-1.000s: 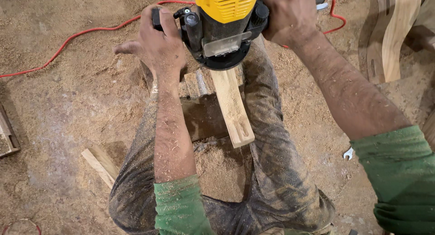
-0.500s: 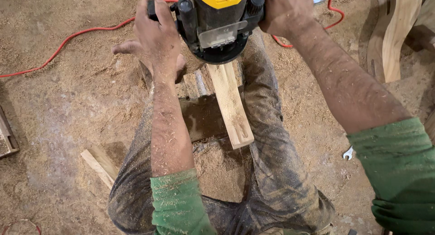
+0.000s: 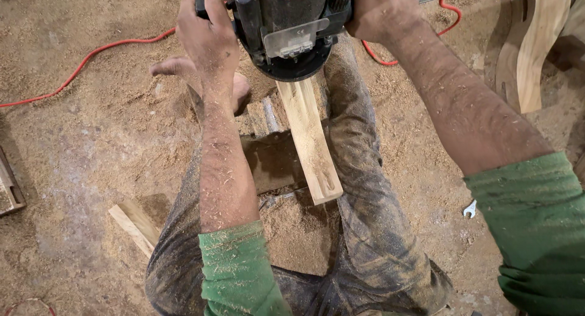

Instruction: The person sits on the ground and uses a router to shape and groove wooden planks held in a small vise. They clamp a plank, run the router along its edge, unclamp and reposition the wood, and repeat the routing on other pieces.

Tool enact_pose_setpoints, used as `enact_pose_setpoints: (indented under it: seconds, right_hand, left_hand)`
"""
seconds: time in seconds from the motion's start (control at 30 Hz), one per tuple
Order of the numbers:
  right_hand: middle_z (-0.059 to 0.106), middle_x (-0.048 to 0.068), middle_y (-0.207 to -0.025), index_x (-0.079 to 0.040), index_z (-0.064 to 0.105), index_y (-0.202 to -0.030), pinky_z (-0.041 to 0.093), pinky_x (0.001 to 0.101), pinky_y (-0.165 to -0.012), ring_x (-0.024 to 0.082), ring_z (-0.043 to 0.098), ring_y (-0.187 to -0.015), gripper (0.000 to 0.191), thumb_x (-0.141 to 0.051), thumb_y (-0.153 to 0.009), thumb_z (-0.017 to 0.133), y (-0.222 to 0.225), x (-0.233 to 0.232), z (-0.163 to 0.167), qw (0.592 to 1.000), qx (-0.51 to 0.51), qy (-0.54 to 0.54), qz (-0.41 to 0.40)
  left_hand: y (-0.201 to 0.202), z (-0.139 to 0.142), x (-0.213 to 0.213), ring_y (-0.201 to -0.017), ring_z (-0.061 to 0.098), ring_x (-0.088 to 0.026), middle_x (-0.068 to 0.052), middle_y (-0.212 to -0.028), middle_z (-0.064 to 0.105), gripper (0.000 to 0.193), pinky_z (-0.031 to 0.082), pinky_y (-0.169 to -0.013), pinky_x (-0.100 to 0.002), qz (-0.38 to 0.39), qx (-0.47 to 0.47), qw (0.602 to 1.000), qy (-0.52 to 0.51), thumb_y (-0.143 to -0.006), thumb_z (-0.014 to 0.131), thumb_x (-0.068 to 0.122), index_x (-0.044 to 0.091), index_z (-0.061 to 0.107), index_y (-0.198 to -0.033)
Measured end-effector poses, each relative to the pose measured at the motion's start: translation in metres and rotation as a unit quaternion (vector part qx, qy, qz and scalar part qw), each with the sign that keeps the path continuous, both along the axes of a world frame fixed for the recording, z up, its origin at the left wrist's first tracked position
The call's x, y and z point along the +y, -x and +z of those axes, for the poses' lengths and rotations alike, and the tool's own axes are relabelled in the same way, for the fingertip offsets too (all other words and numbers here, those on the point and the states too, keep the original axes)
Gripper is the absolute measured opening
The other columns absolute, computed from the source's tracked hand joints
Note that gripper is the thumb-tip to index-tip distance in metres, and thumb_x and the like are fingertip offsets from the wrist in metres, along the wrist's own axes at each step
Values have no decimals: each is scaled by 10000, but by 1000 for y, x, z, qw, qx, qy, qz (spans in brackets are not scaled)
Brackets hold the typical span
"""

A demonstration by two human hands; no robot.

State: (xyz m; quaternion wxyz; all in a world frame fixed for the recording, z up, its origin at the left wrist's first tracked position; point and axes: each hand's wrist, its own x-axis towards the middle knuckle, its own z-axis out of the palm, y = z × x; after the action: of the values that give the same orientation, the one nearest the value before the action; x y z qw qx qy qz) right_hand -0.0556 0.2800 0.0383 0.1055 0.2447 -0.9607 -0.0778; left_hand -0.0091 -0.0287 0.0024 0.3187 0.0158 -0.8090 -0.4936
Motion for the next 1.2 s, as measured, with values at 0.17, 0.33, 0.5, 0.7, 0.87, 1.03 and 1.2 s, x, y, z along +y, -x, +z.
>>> enact_pose_setpoints:
  seconds: [0.17,0.33,0.5,0.7,0.87,1.03,1.2]
  right_hand:
    - [732,77,-767,-136,794,-1040,568,398,-521,238,711,-652,351,-438,-863,812,6,-7,-1,998,-38,-29,-30]
    - [705,72,-702,-112,768,-1085,535,359,-427,206,657,-499,345,-421,-931,756,12,-11,-3,992,-90,-42,-76]
    - [688,63,-683,-103,760,-1090,509,341,-406,188,611,-453,350,-428,-963,724,19,-15,-3,986,-116,-66,-95]
    - [690,76,-686,-113,752,-1105,521,354,-399,199,626,-458,337,-421,-980,700,26,-16,-6,986,-126,-57,-97]
    - [723,91,-737,-128,751,-1133,558,378,-437,222,682,-523,332,-420,-983,701,31,-14,-12,988,-122,-53,-79]
    - [755,114,-803,-124,760,-1141,587,405,-530,248,724,-640,339,-391,-933,754,38,-14,-18,993,-105,-7,-49]
    - [754,131,-786,-115,765,-1146,591,403,-503,246,722,-597,294,-357,-986,721,45,-15,-20,992,-120,-12,-49]
  left_hand:
    - [11,-9,-4,-595,641,-106,-9,-682,640,394,509,-555,-299,16,21,999,29,-1115,518,333,27,623,-890]
    - [23,-11,-5,-538,632,-87,4,-655,645,377,527,-481,-275,-9,6,1000,-25,-1075,489,313,40,631,-858]
    - [21,-6,-5,-595,679,-94,-12,-674,664,349,536,-532,-291,-19,-4,999,-42,-1076,511,297,29,613,-877]
    - [24,-1,-4,-606,684,-109,-21,-675,671,382,529,-555,-304,-7,-15,999,-36,-1083,525,321,31,608,-848]
    - [30,-1,-6,-618,691,-113,-25,-680,667,375,525,-557,-307,3,-24,999,-28,-1076,535,321,30,605,-851]
    - [35,-4,-9,-633,716,-109,-14,-685,686,367,535,-576,-312,5,-24,999,-25,-1073,529,312,26,612,-858]
    - [47,-14,-16,-603,676,-91,16,-668,663,403,528,-561,-286,3,-28,1000,-4,-1096,521,358,42,649,-882]
